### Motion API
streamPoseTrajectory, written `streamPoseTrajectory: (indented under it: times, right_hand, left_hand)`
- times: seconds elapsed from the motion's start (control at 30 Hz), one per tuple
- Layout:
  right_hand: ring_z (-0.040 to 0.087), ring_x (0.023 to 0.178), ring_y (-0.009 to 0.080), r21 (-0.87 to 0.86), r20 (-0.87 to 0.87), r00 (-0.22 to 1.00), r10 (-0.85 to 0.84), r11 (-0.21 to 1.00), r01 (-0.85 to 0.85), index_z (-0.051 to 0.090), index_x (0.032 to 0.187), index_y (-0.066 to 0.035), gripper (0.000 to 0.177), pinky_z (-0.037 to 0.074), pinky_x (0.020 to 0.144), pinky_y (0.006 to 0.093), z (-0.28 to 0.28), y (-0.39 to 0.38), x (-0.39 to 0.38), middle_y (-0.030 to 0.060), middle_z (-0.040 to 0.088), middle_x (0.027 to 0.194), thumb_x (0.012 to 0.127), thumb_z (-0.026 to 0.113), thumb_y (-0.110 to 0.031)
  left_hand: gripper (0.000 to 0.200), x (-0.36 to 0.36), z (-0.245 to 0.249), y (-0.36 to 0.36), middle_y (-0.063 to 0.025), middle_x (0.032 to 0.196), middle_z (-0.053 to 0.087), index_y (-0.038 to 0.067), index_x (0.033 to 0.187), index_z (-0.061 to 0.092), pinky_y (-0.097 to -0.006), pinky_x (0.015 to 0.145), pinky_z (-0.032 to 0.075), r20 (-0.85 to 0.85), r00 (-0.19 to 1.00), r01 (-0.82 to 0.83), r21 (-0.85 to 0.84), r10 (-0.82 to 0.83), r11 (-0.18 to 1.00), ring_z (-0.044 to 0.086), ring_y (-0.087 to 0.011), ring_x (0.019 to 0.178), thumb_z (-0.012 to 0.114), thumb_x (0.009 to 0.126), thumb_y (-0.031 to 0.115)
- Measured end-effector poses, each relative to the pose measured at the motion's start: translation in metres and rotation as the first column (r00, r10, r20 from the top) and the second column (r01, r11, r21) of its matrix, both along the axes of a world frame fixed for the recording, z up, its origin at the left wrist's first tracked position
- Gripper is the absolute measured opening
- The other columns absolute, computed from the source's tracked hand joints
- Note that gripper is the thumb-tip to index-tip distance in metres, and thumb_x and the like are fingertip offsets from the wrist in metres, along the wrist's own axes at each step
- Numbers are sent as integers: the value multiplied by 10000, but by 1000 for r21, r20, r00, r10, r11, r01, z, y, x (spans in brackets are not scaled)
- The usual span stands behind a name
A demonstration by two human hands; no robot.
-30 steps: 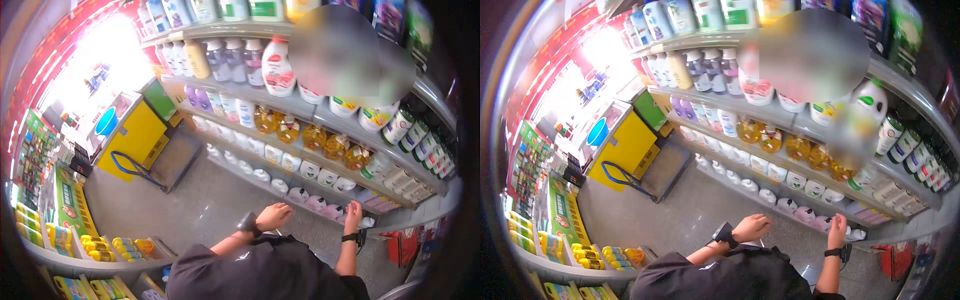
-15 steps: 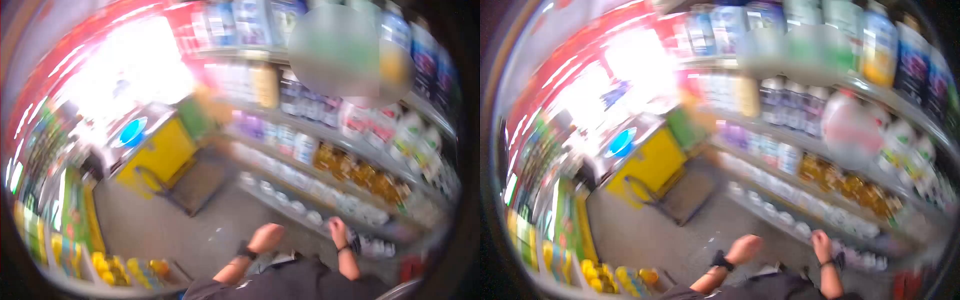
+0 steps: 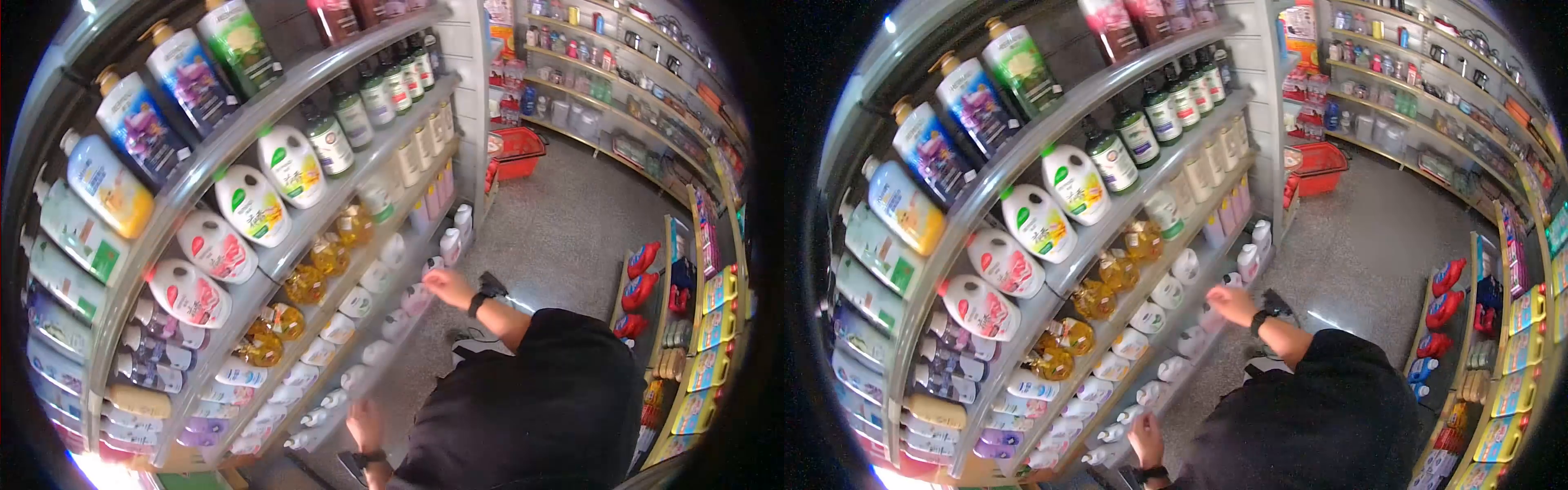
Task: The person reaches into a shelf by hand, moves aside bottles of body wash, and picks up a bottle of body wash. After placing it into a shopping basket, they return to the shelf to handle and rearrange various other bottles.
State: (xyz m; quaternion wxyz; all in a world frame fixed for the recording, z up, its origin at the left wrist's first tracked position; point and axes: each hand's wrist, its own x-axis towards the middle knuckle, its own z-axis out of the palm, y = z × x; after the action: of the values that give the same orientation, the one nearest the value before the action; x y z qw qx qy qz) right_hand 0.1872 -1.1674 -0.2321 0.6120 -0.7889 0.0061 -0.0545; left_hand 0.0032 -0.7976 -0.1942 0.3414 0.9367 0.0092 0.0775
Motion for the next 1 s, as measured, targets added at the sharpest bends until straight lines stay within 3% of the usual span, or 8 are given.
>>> streamPoseTrajectory:
  times: [0.07, 0.13, 0.2, 0.3, 0.4, 0.6, 0.73, 1.0]
  right_hand:
    - [675, 861, 131, -70, 14, 976, -217, 974, 217, 667, 1051, -28, 155, 543, 754, 289, -10, -57, 2, 60, 709, 913, 940, 636, -133]
    - [668, 843, 137, 25, 79, 949, -305, 952, 304, 665, 1036, -24, 140, 537, 745, 287, -35, -119, 15, 56, 692, 880, 935, 632, -114]
    - [653, 824, 136, -85, 110, 904, -414, 902, 424, 655, 1042, -27, 136, 524, 724, 283, -17, -161, 27, 48, 676, 861, 938, 612, -103]
    - [695, 875, 212, 172, 54, 884, -465, 876, 450, 684, 1013, -51, 168, 521, 767, 329, -26, -216, 75, 117, 716, 903, 894, 657, -165]
    - [692, 903, 200, 65, 182, 862, -473, 881, 469, 682, 1008, -32, 170, 519, 796, 313, 12, -235, 122, 119, 719, 925, 884, 679, -148]
    - [663, 1015, 151, 352, 325, 933, -155, 935, 33, 600, 1198, -23, 332, 518, 845, 272, 117, -221, 231, 77, 703, 1113, 933, 692, -201]
    - [539, 1271, 197, 62, 494, 845, 205, 961, -269, 497, 1351, -8, 486, 457, 1049, 347, 222, -158, 270, 153, 549, 1383, 929, 698, -139]
    - [466, 1353, 349, -65, 505, 841, 195, 980, -188, 343, 1469, 20, 913, 377, 1115, 375, 251, -90, 366, 226, 487, 1435, 776, 818, -337]
  left_hand:
    - [103, 37, 20, -16, -148, 848, 676, 46, 902, 678, -441, 702, 521, 4, 1000, 15, -49, -15, 999, 656, -357, 781, 627, 871, 130]
    - [119, 73, 29, -35, -150, 877, 692, 52, 927, 689, -433, 710, 530, 67, 998, 29, -98, -23, 995, 672, -347, 805, 633, 873, 142]
    - [140, 98, 41, -62, -157, 912, 705, 58, 948, 696, -436, 738, 536, 81, 995, 64, -77, -58, 995, 688, -328, 847, 642, 874, 164]
    - [190, 131, 14, -110, -176, 929, 703, 49, 968, 694, -462, 787, 525, 39, 987, 159, 0, -159, 987, 679, -361, 891, 638, 882, 208]
    - [145, 159, 10, -191, -146, 904, 700, 25, 1011, 685, -371, 735, 538, 56, 974, 220, -48, -217, 974, 697, -277, 805, 664, 908, 126]
    - [190, 211, 29, -312, -158, 947, 701, 33, 1033, 682, -398, 781, 532, 72, 943, 332, -265, -325, 905, 682, -328, 883, 659, 913, 179]
    - [182, 227, 39, -336, -149, 972, 699, 43, 1048, 684, -396, 780, 531, 26, 948, 315, -223, -317, 923, 685, -313, 886, 644, 927, 172]
    - [165, 239, 37, -301, -165, 976, 690, 30, 1035, 676, -412, 801, 525, -1, 1000, 18, -122, -18, 992, 674, -326, 895, 656, 908, 132]
